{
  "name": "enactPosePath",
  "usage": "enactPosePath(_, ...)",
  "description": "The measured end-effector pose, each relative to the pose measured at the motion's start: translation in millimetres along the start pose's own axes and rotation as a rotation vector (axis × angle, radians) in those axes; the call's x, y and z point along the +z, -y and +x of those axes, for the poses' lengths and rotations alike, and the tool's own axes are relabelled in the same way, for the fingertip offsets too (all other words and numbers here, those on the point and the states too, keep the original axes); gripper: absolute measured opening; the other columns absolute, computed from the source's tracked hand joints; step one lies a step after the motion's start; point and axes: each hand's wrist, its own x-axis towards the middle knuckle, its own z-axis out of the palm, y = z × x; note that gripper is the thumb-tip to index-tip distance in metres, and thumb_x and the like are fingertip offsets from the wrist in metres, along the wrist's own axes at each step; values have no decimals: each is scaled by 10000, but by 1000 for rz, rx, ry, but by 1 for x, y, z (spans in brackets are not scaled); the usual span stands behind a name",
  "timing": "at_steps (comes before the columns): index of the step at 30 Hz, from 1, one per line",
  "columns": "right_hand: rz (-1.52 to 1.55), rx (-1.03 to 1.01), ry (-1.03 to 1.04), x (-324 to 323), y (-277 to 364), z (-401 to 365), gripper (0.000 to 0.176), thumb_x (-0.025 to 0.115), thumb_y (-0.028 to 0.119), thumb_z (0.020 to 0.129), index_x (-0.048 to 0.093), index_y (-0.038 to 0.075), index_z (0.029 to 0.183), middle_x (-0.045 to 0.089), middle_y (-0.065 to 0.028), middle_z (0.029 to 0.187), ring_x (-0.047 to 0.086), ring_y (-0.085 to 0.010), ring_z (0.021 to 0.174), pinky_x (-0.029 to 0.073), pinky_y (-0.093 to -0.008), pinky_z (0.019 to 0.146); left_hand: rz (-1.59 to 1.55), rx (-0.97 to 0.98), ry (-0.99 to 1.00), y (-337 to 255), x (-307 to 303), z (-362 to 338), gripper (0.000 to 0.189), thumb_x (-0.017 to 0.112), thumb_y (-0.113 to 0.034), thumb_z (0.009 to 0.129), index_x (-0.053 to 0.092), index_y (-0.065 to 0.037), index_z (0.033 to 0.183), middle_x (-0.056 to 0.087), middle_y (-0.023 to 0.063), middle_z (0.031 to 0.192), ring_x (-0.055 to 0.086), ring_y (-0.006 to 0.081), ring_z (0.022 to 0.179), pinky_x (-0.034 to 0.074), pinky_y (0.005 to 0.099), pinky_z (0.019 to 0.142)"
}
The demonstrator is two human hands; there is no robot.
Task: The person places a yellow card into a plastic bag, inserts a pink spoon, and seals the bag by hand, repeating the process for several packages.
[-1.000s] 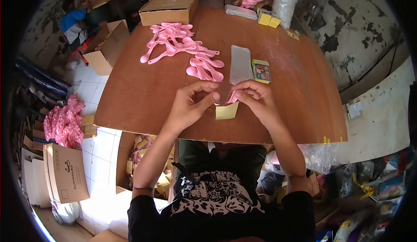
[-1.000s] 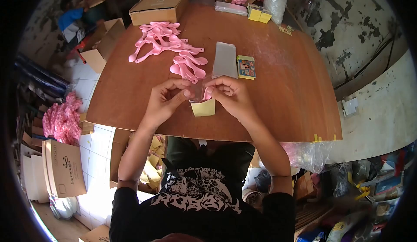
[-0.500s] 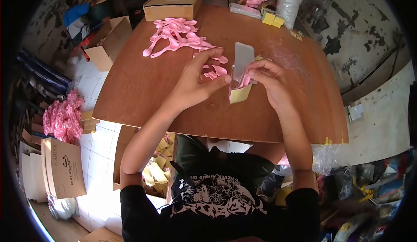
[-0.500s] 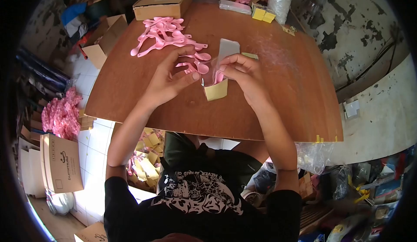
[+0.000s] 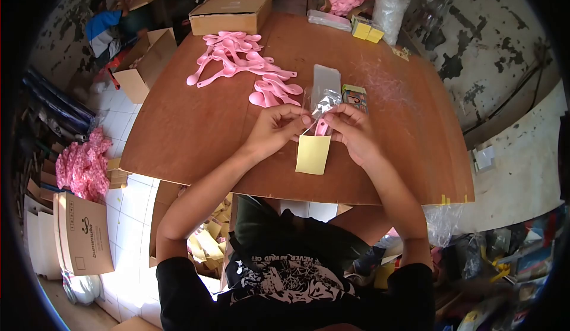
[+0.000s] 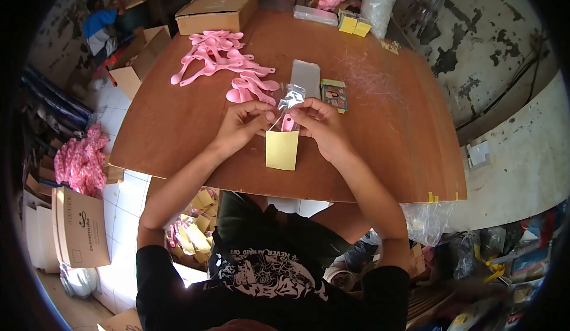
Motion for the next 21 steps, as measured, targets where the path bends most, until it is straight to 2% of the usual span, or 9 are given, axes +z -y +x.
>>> enactPosePath(3, 19, 19, 9, -6, -4, -5, 133, 669, 109, 909, 636, 42, 1020, 664, -46, 969, 650, -134, 898, 577, -314, 761, 31, -35, -23, 2, 3, 3, 205, 643, -150, 940, 656, 7, 1071, 709, 61, 890, 660, 90, 782, 563, 237, 635)
enactPosePath(6, 34, 21, 4, -15, -8, -9, 156, 671, 103, 907, 638, 30, 1041, 661, -57, 982, 652, -139, 888, 579, -319, 766, 87, -12, -52, 8, 5, 3, 197, 633, -143, 947, 656, 15, 1061, 710, 59, 857, 659, 91, 735, 567, 237, 646)
enactPosePath(11, -21, 4, 62, -26, -15, -9, 196, 671, 90, 904, 634, 1, 1075, 661, -78, 980, 653, -143, 855, 581, -311, 759, 118, -41, -65, 15, 2, 6, 224, 644, -143, 939, 652, 26, 1086, 714, 73, 892, 665, 95, 764, 567, 236, 651)
enactPosePath(21, -27, -130, 100, -30, -32, 7, 136, 649, 32, 906, 654, -19, 1031, 669, -85, 935, 655, -139, 836, 572, -281, 703, 109, -31, -85, 26, -5, 9, 239, 665, -126, 922, 664, 23, 1109, 718, 90, 934, 679, 117, 792, 583, 247, 667)
